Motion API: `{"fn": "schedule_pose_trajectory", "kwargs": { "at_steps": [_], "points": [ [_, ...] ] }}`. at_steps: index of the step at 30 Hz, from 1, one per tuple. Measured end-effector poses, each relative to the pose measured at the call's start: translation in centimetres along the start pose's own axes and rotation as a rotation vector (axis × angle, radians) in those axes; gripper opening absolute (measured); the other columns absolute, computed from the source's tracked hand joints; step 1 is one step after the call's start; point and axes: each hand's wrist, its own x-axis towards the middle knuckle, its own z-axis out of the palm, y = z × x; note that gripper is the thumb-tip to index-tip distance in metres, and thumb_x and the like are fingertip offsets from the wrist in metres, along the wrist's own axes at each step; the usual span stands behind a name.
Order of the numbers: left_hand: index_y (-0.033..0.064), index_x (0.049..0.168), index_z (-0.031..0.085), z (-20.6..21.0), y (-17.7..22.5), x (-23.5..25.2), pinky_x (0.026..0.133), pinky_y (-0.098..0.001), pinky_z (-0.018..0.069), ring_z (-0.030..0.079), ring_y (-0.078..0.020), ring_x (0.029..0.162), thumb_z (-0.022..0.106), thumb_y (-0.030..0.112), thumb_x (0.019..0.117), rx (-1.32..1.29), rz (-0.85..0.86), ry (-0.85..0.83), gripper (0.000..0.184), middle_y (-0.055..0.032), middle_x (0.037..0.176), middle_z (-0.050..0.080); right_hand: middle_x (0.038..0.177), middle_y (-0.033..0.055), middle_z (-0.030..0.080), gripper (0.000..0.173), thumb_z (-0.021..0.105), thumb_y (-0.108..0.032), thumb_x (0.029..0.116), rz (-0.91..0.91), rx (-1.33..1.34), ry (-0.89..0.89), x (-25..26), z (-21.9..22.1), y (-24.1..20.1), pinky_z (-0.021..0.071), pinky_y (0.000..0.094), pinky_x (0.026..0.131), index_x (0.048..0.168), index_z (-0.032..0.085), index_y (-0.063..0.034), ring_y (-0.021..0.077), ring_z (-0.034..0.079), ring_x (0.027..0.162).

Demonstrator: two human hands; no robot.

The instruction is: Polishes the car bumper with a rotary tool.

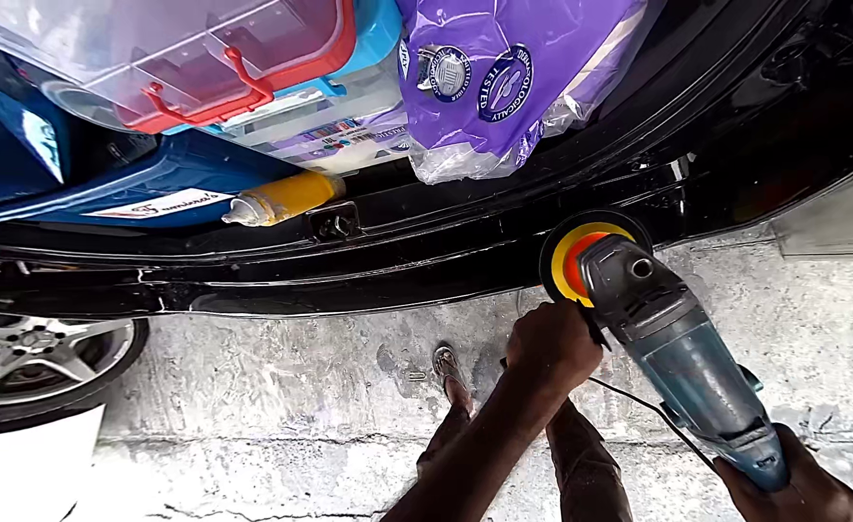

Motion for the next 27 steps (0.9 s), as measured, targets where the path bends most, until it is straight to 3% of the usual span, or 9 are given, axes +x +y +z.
{"fn": "schedule_pose_trajectory", "kwargs": {
  "at_steps": [3, 8, 12, 16, 20, 24, 27],
  "points": [
    [0.0119, 0.097, 0.069, 0.3, -3.7, -0.9, 0.074, -0.0538, 0.0539, 0.069, -0.0291, 0.088, 0.068, 0.044, 0.0920, -0.026, -0.114, -0.004, 0.033, -0.0097, 0.089, 0.070, 0.077, 0.0218, 0.070, 0.046, 0.079, -0.028, 0.0761, -0.064, -0.033, -0.016, 0.0, 1.7, -1.6, 0.0538, 0.0591, 0.055, 0.106, 0.066, 0.0043, 0.0411, 0.070, 0.065],
    [0.0105, 0.096, 0.071, 1.9, -7.1, -1.7, 0.082, -0.0517, 0.0536, 0.070, -0.0272, 0.094, 0.064, 0.045, 0.0928, -0.043, -0.195, 0.046, 0.035, -0.0097, 0.092, 0.072, 0.076, 0.0180, 0.070, 0.046, 0.077, -0.032, 0.0747, -0.112, -0.049, -0.019, -0.6, 3.9, -2.4, 0.0539, 0.0558, 0.052, 0.104, 0.068, 0.0019, 0.0378, 0.070, 0.062],
    [0.0123, 0.093, 0.070, 1.3, -4.6, -1.1, 0.076, -0.0517, 0.0539, 0.070, -0.0270, 0.089, 0.067, 0.047, 0.0919, -0.034, -0.175, -0.002, 0.035, -0.0085, 0.089, 0.071, 0.078, 0.0212, 0.071, 0.047, 0.078, -0.028, 0.0759, -0.061, -0.041, 0.015, -0.7, 3.7, -1.1, 0.0542, 0.0580, 0.055, 0.107, 0.066, 0.0044, 0.0406, 0.071, 0.065],
    [0.0131, 0.093, 0.070, 0.6, -0.8, -0.4, 0.067, -0.0522, 0.0534, 0.070, -0.0286, 0.085, 0.068, 0.042, 0.0926, -0.005, -0.069, -0.036, 0.029, -0.0086, 0.087, 0.070, 0.089, 0.0290, 0.072, 0.052, 0.079, -0.021, 0.0776, 0.036, -0.007, 0.048, -0.7, 2.7, 0.1, 0.0560, 0.0619, 0.069, 0.115, 0.064, 0.0114, 0.0457, 0.073, 0.076],
    [0.0136, 0.093, 0.069, 1.0, 0.2, 0.0, 0.063, -0.0512, 0.0521, 0.069, -0.0280, 0.082, 0.069, 0.036, 0.0913, 0.003, 0.035, -0.053, 0.023, -0.0076, 0.085, 0.070, 0.095, 0.0296, 0.073, 0.057, 0.078, -0.019, 0.0773, 0.107, -0.006, 0.039, -1.4, 2.8, 1.1, 0.0566, 0.0605, 0.076, 0.123, 0.062, 0.0121, 0.0446, 0.073, 0.083],
    [0.0135, 0.096, 0.069, 1.9, -3.3, -0.5, 0.069, -0.0529, 0.0538, 0.070, -0.0289, 0.087, 0.066, 0.041, 0.0925, 0.018, -0.044, -0.061, 0.028, -0.0085, 0.090, 0.071, 0.089, 0.0290, 0.072, 0.050, 0.078, -0.022, 0.0791, 0.039, 0.011, -0.006, -1.9, 4.0, -0.9, 0.0560, 0.0620, 0.069, 0.114, 0.065, 0.0116, 0.0451, 0.073, 0.077],
    [0.0114, 0.097, 0.071, 2.1, -7.3, -1.5, 0.078, -0.0532, 0.0548, 0.071, -0.0293, 0.094, 0.065, 0.048, 0.0923, -0.008, -0.158, -0.018, 0.037, -0.0105, 0.094, 0.072, 0.083, 0.0231, 0.072, 0.046, 0.078, -0.026, 0.0767, -0.038, -0.004, -0.029, -2.0, 5.7, -2.6, 0.0557, 0.0596, 0.061, 0.108, 0.068, 0.0061, 0.0413, 0.072, 0.069]
  ]
}}
